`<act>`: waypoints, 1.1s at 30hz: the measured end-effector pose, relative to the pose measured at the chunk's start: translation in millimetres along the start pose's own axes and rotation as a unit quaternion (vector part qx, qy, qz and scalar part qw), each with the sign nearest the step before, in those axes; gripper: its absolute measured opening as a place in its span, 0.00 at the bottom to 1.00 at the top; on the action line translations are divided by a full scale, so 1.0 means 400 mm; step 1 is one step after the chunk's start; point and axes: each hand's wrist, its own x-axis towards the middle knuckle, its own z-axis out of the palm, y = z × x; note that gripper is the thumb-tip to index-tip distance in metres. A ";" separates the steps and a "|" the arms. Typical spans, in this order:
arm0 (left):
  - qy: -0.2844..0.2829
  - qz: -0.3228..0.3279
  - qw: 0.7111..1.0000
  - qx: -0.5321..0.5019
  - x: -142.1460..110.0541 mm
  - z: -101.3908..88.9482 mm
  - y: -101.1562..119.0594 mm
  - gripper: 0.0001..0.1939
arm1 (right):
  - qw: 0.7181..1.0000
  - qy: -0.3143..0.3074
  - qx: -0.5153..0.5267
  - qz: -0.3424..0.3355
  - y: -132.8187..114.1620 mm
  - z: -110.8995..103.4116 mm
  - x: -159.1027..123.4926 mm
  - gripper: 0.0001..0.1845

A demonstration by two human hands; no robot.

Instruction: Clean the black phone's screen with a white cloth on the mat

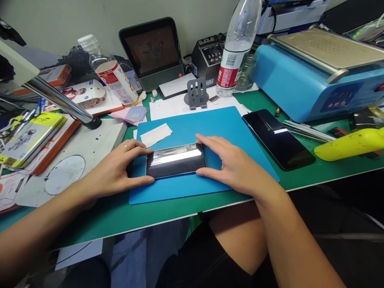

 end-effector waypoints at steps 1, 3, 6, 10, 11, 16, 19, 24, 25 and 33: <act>0.002 -0.001 1.000 -0.001 0.000 0.000 0.000 0.33 | 1.000 0.003 -0.001 0.000 0.002 0.001 0.001 0.42; 0.004 -0.002 1.000 -0.005 0.000 -0.002 0.000 0.33 | 1.000 0.011 -0.005 -0.002 0.006 0.004 0.003 0.41; 0.001 -0.004 1.000 -0.009 -0.001 -0.005 0.001 0.33 | 1.000 0.024 -0.012 -0.010 0.011 0.008 0.008 0.41; 0.004 -0.004 1.000 -0.009 0.000 -0.005 0.000 0.32 | 0.999 0.028 -0.011 -0.015 0.013 0.010 0.012 0.40; 0.005 -0.005 1.000 -0.010 0.000 -0.004 -0.001 0.32 | 0.999 0.029 -0.010 -0.015 0.014 0.010 0.013 0.39; 0.003 -0.005 1.000 -0.019 0.000 -0.005 -0.004 0.32 | 0.999 0.033 -0.017 -0.019 0.016 0.013 0.012 0.39; -0.003 -0.001 1.000 -0.016 -0.002 -0.011 -0.003 0.34 | 0.999 0.033 -0.018 -0.018 0.017 0.015 0.012 0.39; -0.007 0.005 1.000 -0.016 -0.005 -0.020 0.005 0.33 | 0.999 0.034 -0.017 -0.019 0.017 0.016 0.014 0.38; -0.006 0.006 1.000 -0.017 -0.005 -0.020 0.005 0.32 | 0.999 0.034 -0.017 -0.019 0.017 0.017 0.014 0.38; -0.002 0.017 1.000 -0.009 -0.003 -0.013 -0.002 0.30 | 0.999 0.034 -0.008 -0.020 0.014 0.016 0.013 0.38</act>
